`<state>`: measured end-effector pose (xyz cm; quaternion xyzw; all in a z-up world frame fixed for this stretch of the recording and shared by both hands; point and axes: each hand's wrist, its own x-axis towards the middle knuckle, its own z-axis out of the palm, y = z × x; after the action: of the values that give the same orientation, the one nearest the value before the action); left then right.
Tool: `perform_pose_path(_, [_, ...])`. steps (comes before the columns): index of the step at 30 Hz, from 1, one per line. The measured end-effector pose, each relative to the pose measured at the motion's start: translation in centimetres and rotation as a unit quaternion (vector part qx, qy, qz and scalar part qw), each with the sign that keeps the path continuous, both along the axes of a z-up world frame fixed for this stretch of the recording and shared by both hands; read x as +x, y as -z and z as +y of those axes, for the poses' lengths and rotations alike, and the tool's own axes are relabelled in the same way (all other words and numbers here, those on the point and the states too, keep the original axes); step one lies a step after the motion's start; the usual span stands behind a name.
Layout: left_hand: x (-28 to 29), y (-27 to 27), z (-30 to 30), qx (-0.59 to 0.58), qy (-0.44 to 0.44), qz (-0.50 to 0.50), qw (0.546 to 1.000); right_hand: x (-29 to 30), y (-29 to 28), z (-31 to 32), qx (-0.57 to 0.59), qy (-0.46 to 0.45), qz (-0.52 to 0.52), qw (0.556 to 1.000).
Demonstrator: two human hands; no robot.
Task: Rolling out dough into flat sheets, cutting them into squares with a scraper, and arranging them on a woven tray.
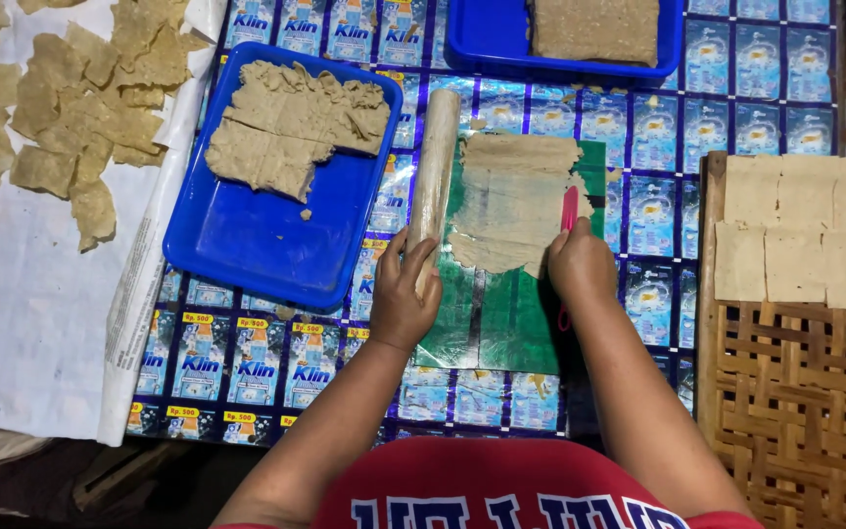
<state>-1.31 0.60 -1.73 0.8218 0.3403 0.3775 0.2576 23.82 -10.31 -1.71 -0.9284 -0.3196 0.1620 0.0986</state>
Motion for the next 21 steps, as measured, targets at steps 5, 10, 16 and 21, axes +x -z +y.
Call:
perform_pose_path(5, [0.0, 0.2, 0.0, 0.004, -0.003, 0.004, 1.000, 2.2, 1.4, 1.6, -0.003, -0.009, -0.025, 1.000])
perform_pose_path(10, [0.0, 0.2, 0.2, 0.003, -0.001, -0.001, 1.000, -2.9, -3.4, 0.7, 0.013, 0.003, 0.003, 1.000])
perform_pose_path(16, [-0.2, 0.0, 0.0, 0.005, -0.002, 0.005, 1.000, -11.6, -4.5, -2.3, -0.023, 0.002, 0.084, 0.996])
perform_pose_path(21, [-0.2, 0.2, 0.1, 0.002, 0.000, 0.005, 1.000, -13.8, -2.5, -3.6, -0.058, -0.021, 0.119, 0.991])
